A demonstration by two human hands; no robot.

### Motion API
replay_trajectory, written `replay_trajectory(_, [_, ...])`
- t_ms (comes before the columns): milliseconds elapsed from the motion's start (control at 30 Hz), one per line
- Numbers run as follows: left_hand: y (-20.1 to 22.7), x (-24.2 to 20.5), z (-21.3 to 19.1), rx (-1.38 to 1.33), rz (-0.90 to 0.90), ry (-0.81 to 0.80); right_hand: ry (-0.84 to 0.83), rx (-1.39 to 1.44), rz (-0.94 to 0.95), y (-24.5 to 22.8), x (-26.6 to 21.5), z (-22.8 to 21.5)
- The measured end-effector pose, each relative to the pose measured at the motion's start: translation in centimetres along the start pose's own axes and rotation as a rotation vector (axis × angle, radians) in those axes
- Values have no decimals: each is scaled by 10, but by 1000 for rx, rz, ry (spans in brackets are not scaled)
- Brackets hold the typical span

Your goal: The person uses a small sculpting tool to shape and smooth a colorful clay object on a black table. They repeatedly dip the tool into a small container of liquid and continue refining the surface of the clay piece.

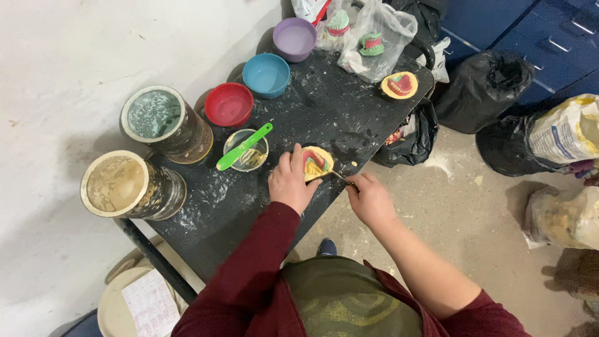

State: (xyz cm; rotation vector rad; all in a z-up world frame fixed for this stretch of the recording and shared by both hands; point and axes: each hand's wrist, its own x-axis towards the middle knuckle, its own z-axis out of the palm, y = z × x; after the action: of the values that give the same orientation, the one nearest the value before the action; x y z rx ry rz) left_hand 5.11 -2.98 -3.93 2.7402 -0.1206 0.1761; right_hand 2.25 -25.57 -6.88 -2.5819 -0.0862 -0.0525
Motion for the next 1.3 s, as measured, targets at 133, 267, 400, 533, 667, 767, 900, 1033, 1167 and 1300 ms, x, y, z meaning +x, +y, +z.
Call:
replay_trajectory(133, [-1, 1, -2, -37, -27, -5, -37, -14, 36, -2, -5, 10])
replay_trajectory(267, [-1, -3, -21, -211, -88, -163, -78, 33, -9, -19, -3, 8])
replay_trajectory(400, [-5, -10, -29, -328, -158, -262, 25, -139, -158, -27, 0, 11])
replay_trajectory(533, [-4, -17, -49, -337, -208, -320, 89, -208, -284, -29, 3, 16])
replay_trajectory(667, [-3, -28, -73, -365, -187, -350, 62, -165, -342, -23, 3, 14])
replay_trajectory(767, [-7, -39, -80, -380, -189, -378, -35, -150, -260, -11, 1, 7])
replay_trajectory(900, [-5, -51, -91, -440, -251, -405, -103, -163, -135, -21, -3, -19])
replay_trajectory(1033, [0, -54, -99, -464, -275, -419, -84, -160, -193, -44, -3, -19])
replay_trajectory(1167, [-1, -55, -98, -484, -243, -385, -116, -159, -258, -50, -2, -11])
replay_trajectory(1300, [-4, -56, -97, -497, -246, -384, -103, -251, -257, -43, 6, -13])
